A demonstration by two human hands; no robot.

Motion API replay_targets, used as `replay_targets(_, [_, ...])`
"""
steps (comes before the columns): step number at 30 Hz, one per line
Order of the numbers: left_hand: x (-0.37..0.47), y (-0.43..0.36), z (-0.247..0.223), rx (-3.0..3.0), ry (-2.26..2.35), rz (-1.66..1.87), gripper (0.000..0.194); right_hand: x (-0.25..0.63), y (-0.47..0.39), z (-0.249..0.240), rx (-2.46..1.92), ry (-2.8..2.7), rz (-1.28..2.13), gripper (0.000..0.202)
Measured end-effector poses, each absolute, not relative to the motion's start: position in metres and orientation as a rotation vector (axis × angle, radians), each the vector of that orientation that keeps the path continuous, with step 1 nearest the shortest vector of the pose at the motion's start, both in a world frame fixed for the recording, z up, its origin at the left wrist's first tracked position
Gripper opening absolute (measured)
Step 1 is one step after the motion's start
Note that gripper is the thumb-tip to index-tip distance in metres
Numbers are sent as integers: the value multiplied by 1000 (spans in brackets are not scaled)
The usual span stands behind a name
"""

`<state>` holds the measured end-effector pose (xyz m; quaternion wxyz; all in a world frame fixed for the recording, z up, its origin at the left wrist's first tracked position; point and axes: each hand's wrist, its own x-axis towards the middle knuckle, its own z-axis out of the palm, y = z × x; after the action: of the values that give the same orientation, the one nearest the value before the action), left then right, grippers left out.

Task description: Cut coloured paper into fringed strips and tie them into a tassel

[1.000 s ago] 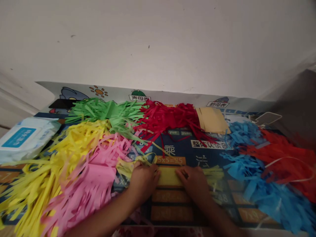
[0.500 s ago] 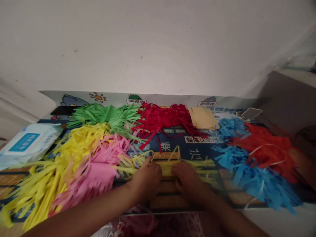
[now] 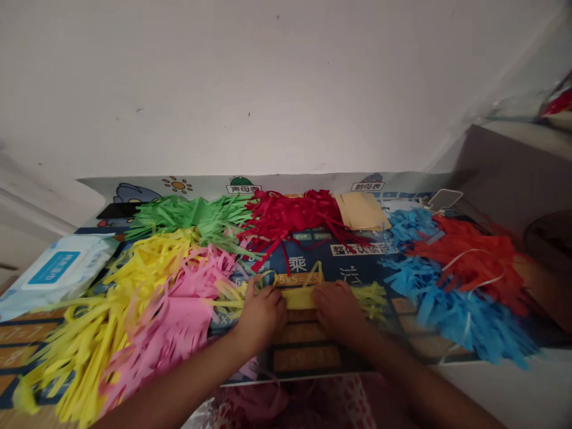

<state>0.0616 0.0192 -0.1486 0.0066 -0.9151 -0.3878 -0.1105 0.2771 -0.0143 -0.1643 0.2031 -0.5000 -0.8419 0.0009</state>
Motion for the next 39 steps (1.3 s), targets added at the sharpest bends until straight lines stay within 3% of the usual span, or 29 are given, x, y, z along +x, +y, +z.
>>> replay_targets(6, [54,22,-150,-2915,-1247,-644,16,298,-20,-157,-1431,-1974,-95,27])
replay_targets(10, [53,22,-152,-2905,-1261,-752,17,287,-37,-157,-1459,-1965,-242,7])
replay_targets(13, [53,23,-152,-2916,-1264,-749,17,282,-39,-162,-1553,-1988,-262,7])
replay_targets(15, [52,23,-153,-2919,-1262,-748,16,285,-35,-163,-1573,-1973,-158,4])
replay_targets(20, [51,23,-154,-2923,-1261,-766,17,309,-28,-157,-1505,-1855,316,20])
replay_targets(23, [50,22,-155,-2928,-1253,-787,16,334,-25,-154,-1588,-1812,414,29])
replay_targets(27, [50,22,-157,-2931,-1254,-783,17,343,-27,-143,-1797,-1596,-2,25])
replay_targets(30, [51,22,-159,-2929,-1248,-743,16,308,-33,-141,-1581,-1865,-263,27])
replay_targets(33, [50,19,-160,-2894,-1232,-673,14,267,-32,-157,-1272,-2313,-128,26])
replay_targets(39, [36,20,-161,-2937,-1183,-664,16,280,-8,-180,-1405,-2282,265,14])
